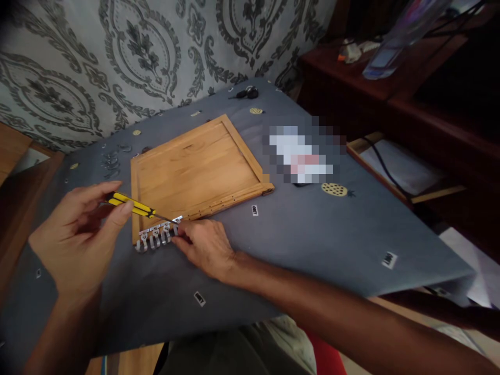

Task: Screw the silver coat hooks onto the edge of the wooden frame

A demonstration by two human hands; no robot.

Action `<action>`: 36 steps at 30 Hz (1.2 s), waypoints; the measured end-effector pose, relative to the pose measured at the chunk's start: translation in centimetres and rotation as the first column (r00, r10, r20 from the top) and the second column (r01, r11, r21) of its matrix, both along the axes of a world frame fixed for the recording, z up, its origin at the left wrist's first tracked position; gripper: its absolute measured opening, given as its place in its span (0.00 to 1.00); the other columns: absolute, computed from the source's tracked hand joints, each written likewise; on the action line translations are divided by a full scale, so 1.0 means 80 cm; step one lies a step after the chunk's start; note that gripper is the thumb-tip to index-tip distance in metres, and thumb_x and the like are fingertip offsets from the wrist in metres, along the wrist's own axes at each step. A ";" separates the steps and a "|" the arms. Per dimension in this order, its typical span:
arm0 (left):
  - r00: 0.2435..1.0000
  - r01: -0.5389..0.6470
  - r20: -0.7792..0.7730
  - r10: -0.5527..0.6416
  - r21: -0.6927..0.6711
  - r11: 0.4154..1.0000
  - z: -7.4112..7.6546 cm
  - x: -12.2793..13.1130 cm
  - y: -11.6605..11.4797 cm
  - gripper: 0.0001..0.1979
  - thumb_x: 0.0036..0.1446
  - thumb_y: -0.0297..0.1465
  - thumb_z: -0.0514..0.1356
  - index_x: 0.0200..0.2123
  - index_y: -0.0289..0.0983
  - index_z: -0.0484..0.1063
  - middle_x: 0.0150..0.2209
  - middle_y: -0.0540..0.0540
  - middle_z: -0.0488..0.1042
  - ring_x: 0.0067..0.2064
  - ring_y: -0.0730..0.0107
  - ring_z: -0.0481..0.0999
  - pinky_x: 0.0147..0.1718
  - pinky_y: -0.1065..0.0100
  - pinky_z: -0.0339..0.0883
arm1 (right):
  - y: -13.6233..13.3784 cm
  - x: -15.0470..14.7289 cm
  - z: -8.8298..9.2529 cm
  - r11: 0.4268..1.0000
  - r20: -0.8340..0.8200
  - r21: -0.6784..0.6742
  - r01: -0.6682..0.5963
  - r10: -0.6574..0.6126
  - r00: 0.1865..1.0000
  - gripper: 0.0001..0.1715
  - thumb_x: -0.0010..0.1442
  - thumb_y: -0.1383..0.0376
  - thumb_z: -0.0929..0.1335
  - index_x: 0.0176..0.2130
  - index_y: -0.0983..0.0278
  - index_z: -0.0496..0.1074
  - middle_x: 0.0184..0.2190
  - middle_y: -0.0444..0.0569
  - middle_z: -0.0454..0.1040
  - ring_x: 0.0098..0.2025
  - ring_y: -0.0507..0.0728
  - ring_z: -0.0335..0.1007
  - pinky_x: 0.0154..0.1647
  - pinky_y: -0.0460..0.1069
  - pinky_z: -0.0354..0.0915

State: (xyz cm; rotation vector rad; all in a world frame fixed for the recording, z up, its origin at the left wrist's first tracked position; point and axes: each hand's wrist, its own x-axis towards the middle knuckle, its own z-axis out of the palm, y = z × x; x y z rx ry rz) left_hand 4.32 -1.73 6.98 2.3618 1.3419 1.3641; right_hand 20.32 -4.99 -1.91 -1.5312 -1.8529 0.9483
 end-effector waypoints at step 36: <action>1.000 -0.013 0.022 0.016 -0.114 0.993 -0.006 0.000 -0.002 0.12 0.56 0.28 0.67 0.45 0.42 0.78 0.36 0.51 0.79 0.34 0.74 0.79 0.34 0.73 0.76 | 0.001 0.000 0.000 1.000 0.003 0.003 -0.006 0.006 1.000 0.07 0.62 0.62 0.71 0.34 0.63 0.79 0.27 0.46 0.80 0.30 0.53 0.72 0.31 0.48 0.57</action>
